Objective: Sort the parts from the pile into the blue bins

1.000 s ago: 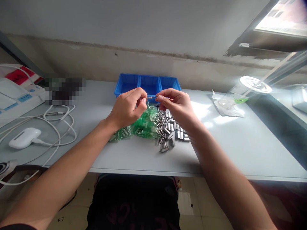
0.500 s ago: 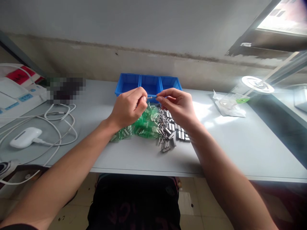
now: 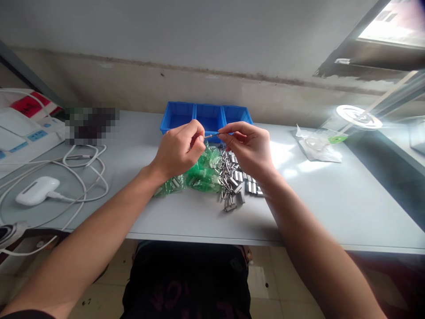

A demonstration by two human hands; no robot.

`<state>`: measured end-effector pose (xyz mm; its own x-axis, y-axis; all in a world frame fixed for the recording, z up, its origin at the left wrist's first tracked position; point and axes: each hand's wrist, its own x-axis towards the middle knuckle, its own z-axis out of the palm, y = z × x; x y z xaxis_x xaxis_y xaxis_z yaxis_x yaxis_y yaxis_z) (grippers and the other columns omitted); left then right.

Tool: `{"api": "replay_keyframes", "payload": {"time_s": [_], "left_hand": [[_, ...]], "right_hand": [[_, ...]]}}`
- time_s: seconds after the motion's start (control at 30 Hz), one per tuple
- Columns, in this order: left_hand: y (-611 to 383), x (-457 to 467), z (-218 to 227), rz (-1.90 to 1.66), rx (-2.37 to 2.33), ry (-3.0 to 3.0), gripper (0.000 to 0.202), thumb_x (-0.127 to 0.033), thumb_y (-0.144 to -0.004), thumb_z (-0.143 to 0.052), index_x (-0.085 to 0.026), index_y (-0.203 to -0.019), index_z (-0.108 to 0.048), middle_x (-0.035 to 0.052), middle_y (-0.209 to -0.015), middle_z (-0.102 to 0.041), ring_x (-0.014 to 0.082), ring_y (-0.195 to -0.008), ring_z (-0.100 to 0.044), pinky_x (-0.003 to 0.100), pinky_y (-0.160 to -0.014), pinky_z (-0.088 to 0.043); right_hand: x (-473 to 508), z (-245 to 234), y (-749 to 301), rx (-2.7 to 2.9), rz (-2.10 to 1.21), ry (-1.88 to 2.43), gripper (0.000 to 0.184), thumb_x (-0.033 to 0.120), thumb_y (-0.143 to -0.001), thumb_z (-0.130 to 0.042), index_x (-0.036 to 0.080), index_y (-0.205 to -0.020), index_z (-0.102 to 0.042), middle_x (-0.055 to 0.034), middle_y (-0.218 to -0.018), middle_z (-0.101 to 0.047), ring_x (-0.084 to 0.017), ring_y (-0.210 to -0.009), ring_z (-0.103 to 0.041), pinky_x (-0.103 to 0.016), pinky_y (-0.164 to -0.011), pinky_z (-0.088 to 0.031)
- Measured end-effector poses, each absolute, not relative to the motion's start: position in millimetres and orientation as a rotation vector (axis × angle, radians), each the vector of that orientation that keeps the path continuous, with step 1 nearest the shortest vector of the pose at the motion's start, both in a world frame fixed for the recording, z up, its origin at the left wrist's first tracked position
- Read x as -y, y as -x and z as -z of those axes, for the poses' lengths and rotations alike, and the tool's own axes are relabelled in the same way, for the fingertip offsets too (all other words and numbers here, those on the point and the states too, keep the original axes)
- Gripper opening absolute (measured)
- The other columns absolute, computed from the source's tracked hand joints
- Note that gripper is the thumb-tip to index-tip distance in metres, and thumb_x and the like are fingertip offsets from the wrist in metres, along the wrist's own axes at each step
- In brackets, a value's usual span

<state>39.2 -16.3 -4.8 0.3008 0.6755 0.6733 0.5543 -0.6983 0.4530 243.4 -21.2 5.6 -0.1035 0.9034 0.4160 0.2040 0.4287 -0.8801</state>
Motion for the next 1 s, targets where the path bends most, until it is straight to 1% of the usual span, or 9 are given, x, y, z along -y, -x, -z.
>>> {"api": "replay_keyframes", "payload": {"time_s": [0.23,0.43,0.6,0.73,1.0], "left_hand": [[-38.7,16.1,5.5,-1.322,-1.145,-2.429,0.008,-0.025,-0.092,-0.053,-0.021,-0.085,-0.055,-0.0019,-0.07,-0.059,0.0135,-0.06,-0.052,0.032,-0.057,-0.042],[-38.8,15.9,6.7,-1.354,-1.113,-2.437,0.005,-0.024,-0.093,-0.054,-0.022,-0.089,-0.055,-0.0025,-0.072,-0.059,0.0124,-0.06,-0.054,0.031,-0.057,-0.044],[-39.3,17.5,6.3,-1.37,-1.13,-2.394,0.004,-0.026,-0.092,-0.055,-0.022,-0.094,-0.054,-0.0023,-0.075,-0.061,0.0127,-0.061,-0.057,0.031,-0.057,-0.047],[-39.3,18.8,6.3,-1.373,-1.111,-2.355,0.005,-0.025,-0.092,-0.055,-0.023,-0.096,-0.053,-0.0023,-0.078,-0.062,0.012,-0.061,-0.058,0.031,-0.056,-0.047],[-38.4,18.0,7.9,-1.359,-1.11,-2.362,0.005,-0.026,-0.093,-0.054,-0.023,-0.097,-0.054,-0.0017,-0.078,-0.062,0.0128,-0.061,-0.058,0.032,-0.056,-0.047]], "right_hand": [[19.6,-4.0,-244.5,1.594,-0.774,1.016,0.011,0.032,-0.086,-0.076,0.023,-0.093,-0.076,-0.0013,-0.086,-0.069,-0.013,-0.065,-0.058,-0.034,-0.06,-0.05],[19.2,-3.2,-245.0,1.586,-0.804,0.97,0.011,0.031,-0.086,-0.075,0.023,-0.092,-0.074,-0.0007,-0.084,-0.066,-0.012,-0.064,-0.058,-0.034,-0.059,-0.05],[19.3,-4.3,-245.1,1.591,-0.834,0.977,0.014,0.035,-0.086,-0.076,0.023,-0.092,-0.073,-0.0007,-0.083,-0.064,-0.012,-0.063,-0.057,-0.034,-0.059,-0.051],[19.6,-4.9,-245.2,1.593,-0.835,0.954,0.013,0.034,-0.085,-0.076,0.023,-0.091,-0.073,-0.0006,-0.082,-0.064,-0.012,-0.062,-0.056,-0.033,-0.058,-0.05],[19.7,-5.2,-245.1,1.598,-0.851,0.988,0.017,0.037,-0.085,-0.077,0.022,-0.092,-0.073,-0.0011,-0.082,-0.063,-0.012,-0.064,-0.057,-0.033,-0.059,-0.051]]}}
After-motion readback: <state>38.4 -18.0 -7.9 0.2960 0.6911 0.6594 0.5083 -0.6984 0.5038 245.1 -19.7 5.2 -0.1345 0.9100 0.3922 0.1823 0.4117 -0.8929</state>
